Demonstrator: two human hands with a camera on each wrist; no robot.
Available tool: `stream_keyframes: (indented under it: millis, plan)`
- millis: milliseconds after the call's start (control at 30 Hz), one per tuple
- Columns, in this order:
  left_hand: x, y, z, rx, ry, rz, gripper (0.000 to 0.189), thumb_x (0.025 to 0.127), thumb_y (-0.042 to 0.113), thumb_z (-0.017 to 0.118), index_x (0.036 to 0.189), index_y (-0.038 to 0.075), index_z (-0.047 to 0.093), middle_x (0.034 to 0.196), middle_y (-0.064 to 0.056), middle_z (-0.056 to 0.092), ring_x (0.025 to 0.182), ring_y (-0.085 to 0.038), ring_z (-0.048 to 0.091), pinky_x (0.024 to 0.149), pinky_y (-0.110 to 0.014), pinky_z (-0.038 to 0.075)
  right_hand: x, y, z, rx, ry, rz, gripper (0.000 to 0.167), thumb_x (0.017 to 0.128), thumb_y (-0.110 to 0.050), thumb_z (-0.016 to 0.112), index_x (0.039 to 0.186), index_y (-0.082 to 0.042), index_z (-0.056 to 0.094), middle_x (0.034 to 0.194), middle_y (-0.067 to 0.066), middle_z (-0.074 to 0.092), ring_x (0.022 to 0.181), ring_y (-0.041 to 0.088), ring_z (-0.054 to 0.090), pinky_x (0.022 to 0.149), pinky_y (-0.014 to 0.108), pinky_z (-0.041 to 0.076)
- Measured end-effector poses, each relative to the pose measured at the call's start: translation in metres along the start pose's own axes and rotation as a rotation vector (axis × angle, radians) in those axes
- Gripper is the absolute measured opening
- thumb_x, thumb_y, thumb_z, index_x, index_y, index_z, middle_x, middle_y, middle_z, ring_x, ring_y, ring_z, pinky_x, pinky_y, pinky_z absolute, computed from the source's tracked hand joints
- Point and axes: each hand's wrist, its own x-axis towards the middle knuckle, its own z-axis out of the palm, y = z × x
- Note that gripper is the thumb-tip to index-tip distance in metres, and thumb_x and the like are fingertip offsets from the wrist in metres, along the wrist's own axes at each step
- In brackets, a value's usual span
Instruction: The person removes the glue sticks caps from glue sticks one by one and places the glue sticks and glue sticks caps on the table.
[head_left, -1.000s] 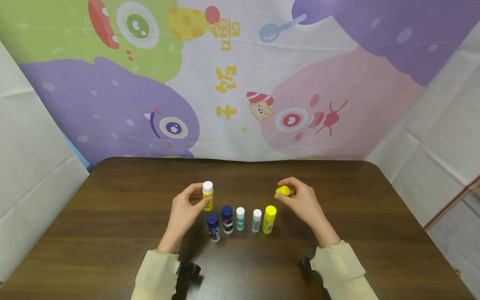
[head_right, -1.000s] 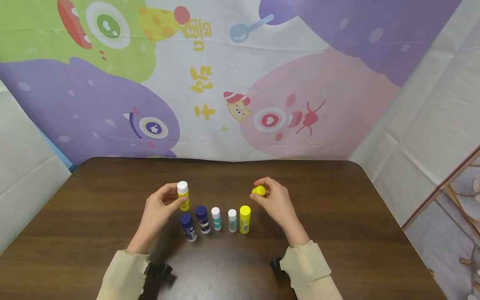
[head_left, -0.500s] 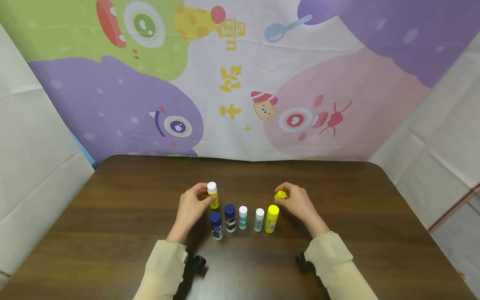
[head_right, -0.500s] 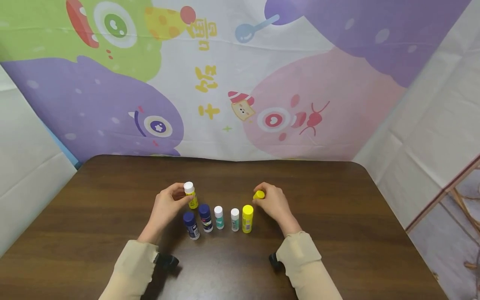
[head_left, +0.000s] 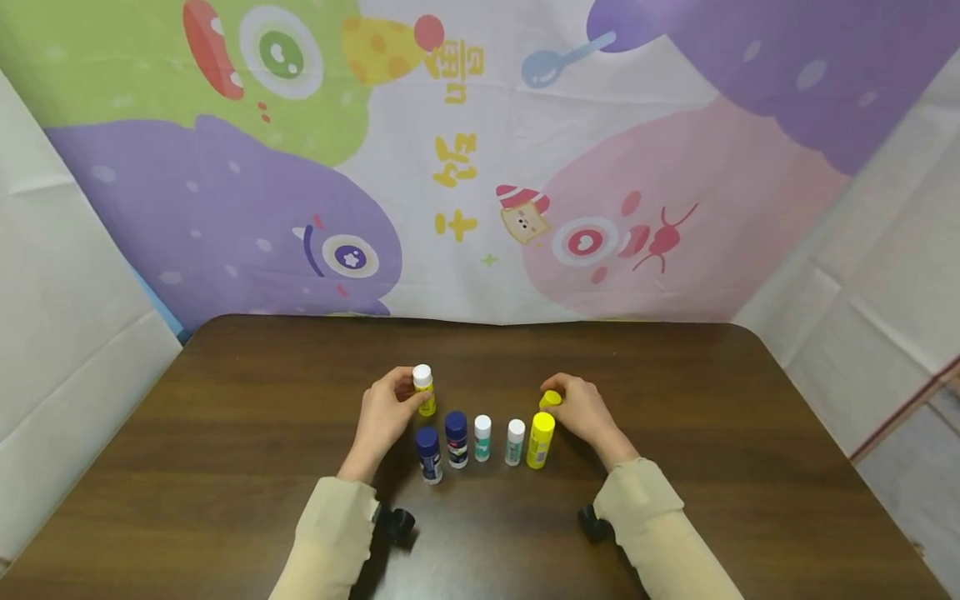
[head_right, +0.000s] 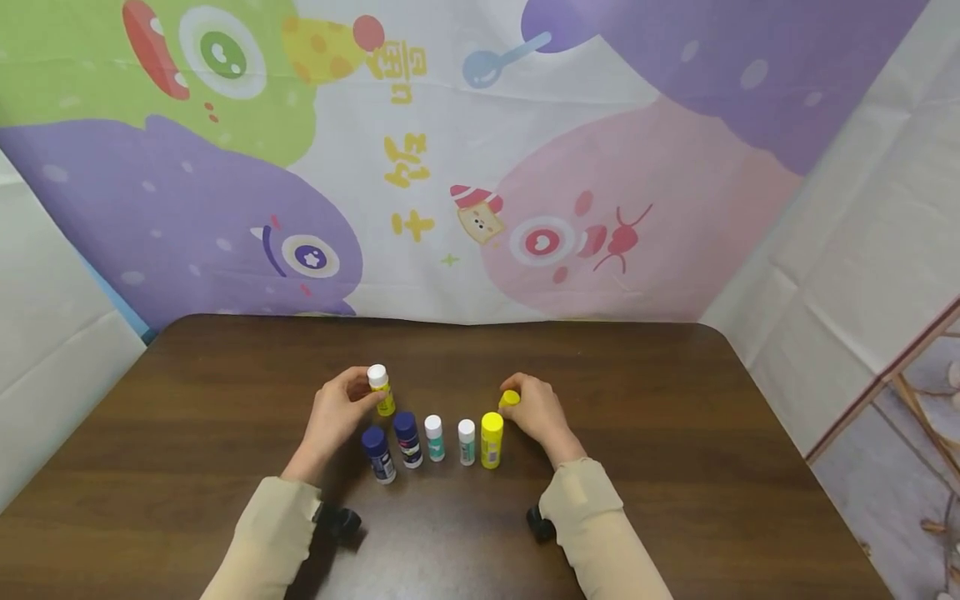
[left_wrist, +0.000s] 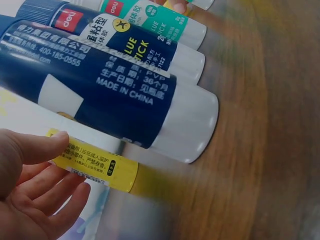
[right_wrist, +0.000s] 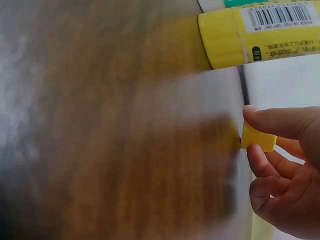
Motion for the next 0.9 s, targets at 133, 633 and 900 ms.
stream_keyframes:
  millis: [133,633,900]
  plan:
    - [0.0012,0.0009,0.0016,-0.013,-0.01,-0.011,0.029,0.076,0.009,0.072,0.101,-0.002,0.061,0.1,-0.02,0.066,0.094,-0.03,0.063,0.081,-0.039,0.05,0.0001,0.0013,0.0006,-0.001,0.002,0.005,0.025,0.08,-0.008,0.067,0.104,-0.006,0.064,0.108,0.011,0.063,0.096,0.025,0.057,0.084,0.04,0.047]
    - [0.0028,0.0009,0.0038,0.003,-0.021,-0.026,0.034,0.08,0.01,0.069,0.109,-0.003,0.058,0.105,-0.022,0.064,0.094,-0.032,0.063,0.082,-0.041,0.049,0.0,0.0031,0.0003,-0.023,0.03,-0.019,0.029,0.079,-0.005,0.066,0.108,-0.004,0.064,0.108,0.015,0.058,0.1,0.03,0.054,0.084,0.043,0.045]
    - [-0.0012,0.0029,0.0008,-0.027,-0.016,-0.04,0.037,0.079,0.01,0.07,0.112,-0.002,0.057,0.108,-0.019,0.063,0.097,-0.03,0.063,0.083,-0.039,0.049,-0.0062,0.0001,-0.0032,-0.036,0.03,-0.007,0.037,0.078,-0.008,0.067,0.114,-0.003,0.06,0.108,0.014,0.057,0.083,0.023,0.053,0.077,0.038,0.046]
